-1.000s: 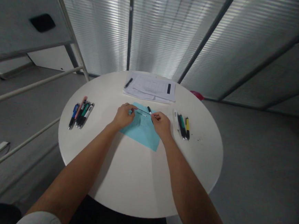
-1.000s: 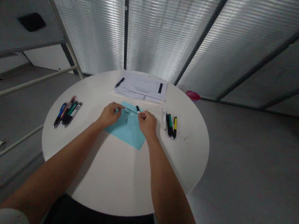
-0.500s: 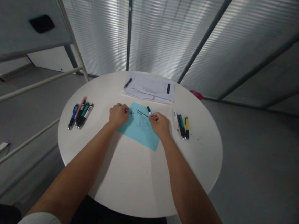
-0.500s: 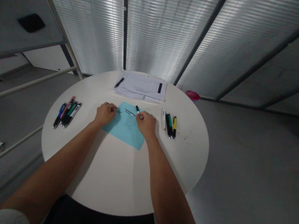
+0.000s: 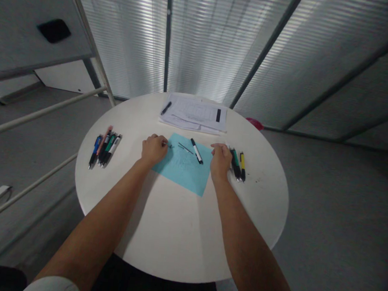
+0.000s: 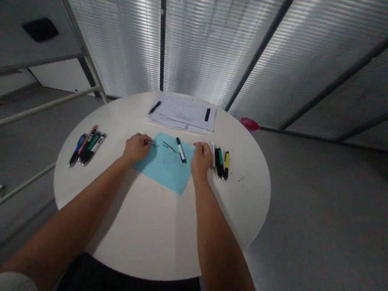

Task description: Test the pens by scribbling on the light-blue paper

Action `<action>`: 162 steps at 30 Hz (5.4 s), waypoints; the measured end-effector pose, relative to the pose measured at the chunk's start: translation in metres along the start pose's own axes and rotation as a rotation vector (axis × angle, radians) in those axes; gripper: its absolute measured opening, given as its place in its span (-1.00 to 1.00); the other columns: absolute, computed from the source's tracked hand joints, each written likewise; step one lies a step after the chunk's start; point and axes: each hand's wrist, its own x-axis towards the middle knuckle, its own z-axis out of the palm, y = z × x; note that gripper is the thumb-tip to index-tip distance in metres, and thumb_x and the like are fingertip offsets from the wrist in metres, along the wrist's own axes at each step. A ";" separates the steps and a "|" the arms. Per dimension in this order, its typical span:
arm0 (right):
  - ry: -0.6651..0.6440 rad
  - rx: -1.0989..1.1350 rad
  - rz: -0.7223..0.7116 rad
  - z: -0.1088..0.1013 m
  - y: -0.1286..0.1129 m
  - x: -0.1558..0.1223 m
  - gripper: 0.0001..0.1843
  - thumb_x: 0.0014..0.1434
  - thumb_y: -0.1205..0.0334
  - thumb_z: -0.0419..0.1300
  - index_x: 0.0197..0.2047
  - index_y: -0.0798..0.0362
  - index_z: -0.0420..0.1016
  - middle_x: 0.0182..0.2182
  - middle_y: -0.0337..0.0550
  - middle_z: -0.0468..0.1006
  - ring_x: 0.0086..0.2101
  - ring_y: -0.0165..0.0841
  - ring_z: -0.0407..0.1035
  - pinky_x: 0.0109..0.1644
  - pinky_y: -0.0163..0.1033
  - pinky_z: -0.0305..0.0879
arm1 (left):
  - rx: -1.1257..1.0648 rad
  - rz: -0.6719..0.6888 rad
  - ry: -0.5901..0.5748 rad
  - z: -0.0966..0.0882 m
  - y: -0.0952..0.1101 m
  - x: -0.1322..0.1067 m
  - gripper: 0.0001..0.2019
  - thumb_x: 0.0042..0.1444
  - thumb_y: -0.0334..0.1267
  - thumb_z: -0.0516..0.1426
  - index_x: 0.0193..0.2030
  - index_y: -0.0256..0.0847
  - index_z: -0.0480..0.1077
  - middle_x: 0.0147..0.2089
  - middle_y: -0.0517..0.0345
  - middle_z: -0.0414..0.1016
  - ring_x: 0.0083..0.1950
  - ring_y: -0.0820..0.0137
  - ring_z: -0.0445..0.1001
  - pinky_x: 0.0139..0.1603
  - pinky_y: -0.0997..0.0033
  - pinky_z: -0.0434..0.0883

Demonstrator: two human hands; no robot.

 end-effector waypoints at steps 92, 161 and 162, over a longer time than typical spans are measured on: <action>-0.361 -0.707 -0.154 0.002 -0.003 -0.012 -0.73 0.29 0.11 0.10 -0.02 -0.12 0.55 -0.09 -0.10 0.54 -0.06 -0.17 0.32 0.03 -0.06 0.08 | 0.071 0.526 -0.054 0.011 0.034 -0.024 -0.78 0.25 -0.16 0.08 -0.14 -0.12 0.53 -0.06 -0.04 0.47 0.06 0.11 0.26 0.05 0.06 0.20; -0.463 0.068 -0.290 0.007 0.002 -0.013 -0.86 0.16 0.21 0.17 -0.24 0.01 0.53 -0.29 -0.18 0.49 -0.34 -0.35 0.33 -0.19 -0.20 0.28 | -1.876 -0.406 -0.141 -0.005 0.030 0.002 -0.87 0.09 -0.46 0.20 -0.19 -0.29 0.42 -0.47 0.22 0.41 -0.44 0.52 0.46 -0.32 0.50 0.50; -0.470 0.068 -0.296 0.007 0.002 -0.013 -0.87 0.16 0.22 0.17 -0.24 0.01 0.53 -0.29 -0.18 0.48 -0.35 -0.36 0.32 -0.19 -0.20 0.28 | -1.875 -0.401 -0.148 -0.005 0.030 0.002 -0.86 0.09 -0.46 0.21 -0.19 -0.29 0.42 -0.46 0.21 0.42 -0.43 0.51 0.47 -0.31 0.49 0.50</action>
